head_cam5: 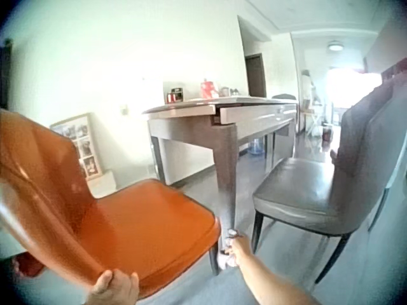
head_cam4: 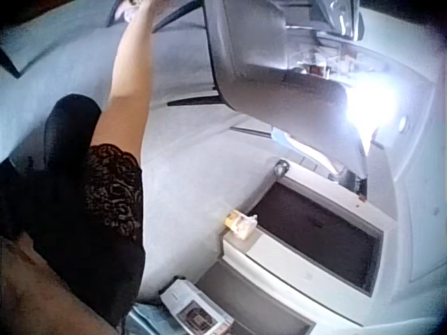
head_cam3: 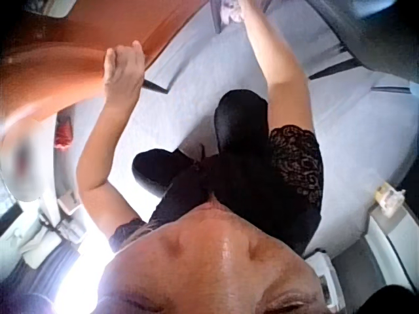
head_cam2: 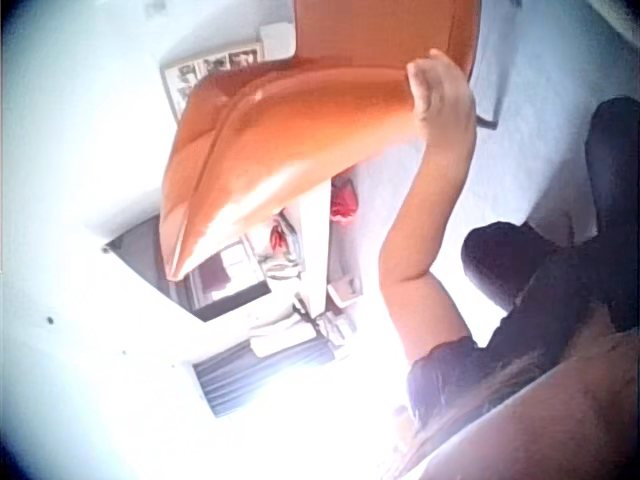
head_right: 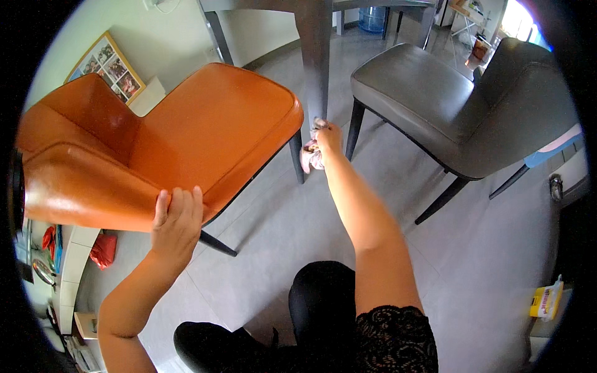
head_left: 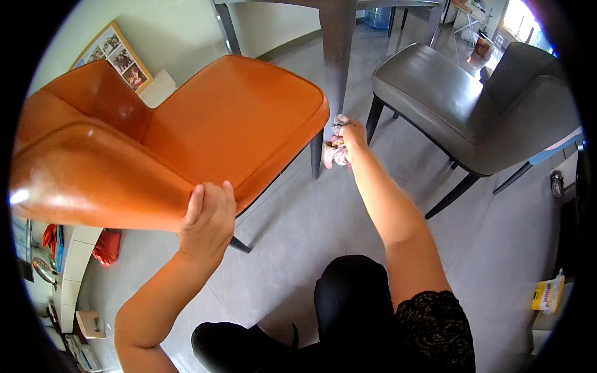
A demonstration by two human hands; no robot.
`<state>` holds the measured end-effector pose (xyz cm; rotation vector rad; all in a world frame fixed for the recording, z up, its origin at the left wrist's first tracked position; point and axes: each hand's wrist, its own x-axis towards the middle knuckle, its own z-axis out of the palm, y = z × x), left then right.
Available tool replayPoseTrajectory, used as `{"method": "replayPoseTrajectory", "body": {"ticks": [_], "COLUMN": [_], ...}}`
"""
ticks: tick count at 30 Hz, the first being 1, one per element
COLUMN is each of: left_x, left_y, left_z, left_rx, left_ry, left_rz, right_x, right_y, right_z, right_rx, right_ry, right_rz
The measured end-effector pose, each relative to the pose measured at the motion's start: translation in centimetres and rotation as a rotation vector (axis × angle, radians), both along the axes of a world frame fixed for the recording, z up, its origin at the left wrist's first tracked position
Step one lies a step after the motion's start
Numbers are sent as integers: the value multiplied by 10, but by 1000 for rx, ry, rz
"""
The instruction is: The person scrubs a pair of pink slippers with a brush under running water, rinses them, and places them on a balcony ledge. Then the person washes their hands, dries them with a cloth, and wipes an orange chair and a grey chair with the cloth.
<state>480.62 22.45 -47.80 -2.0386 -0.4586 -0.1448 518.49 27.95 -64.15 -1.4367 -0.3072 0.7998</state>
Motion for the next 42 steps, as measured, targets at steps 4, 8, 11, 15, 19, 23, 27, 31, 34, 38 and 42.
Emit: {"method": "replayPoseTrajectory", "body": {"ticks": [4, 8, 11, 15, 19, 23, 27, 31, 34, 38, 42], "left_x": [-12, -39, -53, -67, -61, -56, -54, -56, -60, -55, -55], "left_y": [-11, -20, -31, -34, -34, -35, -34, -35, -38, -40, -35], "left_z": [6, 7, 10, -4, -4, 1, 1, 0, -1, -3, -3], "left_rx": [-80, -103, -125, -194, -183, -192, -214, -246, -279, -259, -243], "left_ry": [16, 88, 112, 31, 55, 52, 37, 42, 45, 47, 57], "left_rz": [1, 21, 45, 61, 86, 106, 116, 139, 168, 161, 107], "right_x": [-8, -46, -77, -86, -91, -94, -79, -66, -72, -75, -79], "right_y": [-23, -53, -73, -69, -71, -83, -82, -72, -67, -68, -68], "right_z": [21, 12, -19, -76, -119, -163, -166, -96, -19, -41, -150], "right_rx": [712, 730, 466, 497, 374, 216, 232, 254, 470, 487, 324], "right_ry": [605, -75, -785, -1005, -870, -295, -13, -562, -766, -833, -782], "right_rz": [119, 316, 216, 33, 46, 134, 308, 273, 134, 78, 84]}}
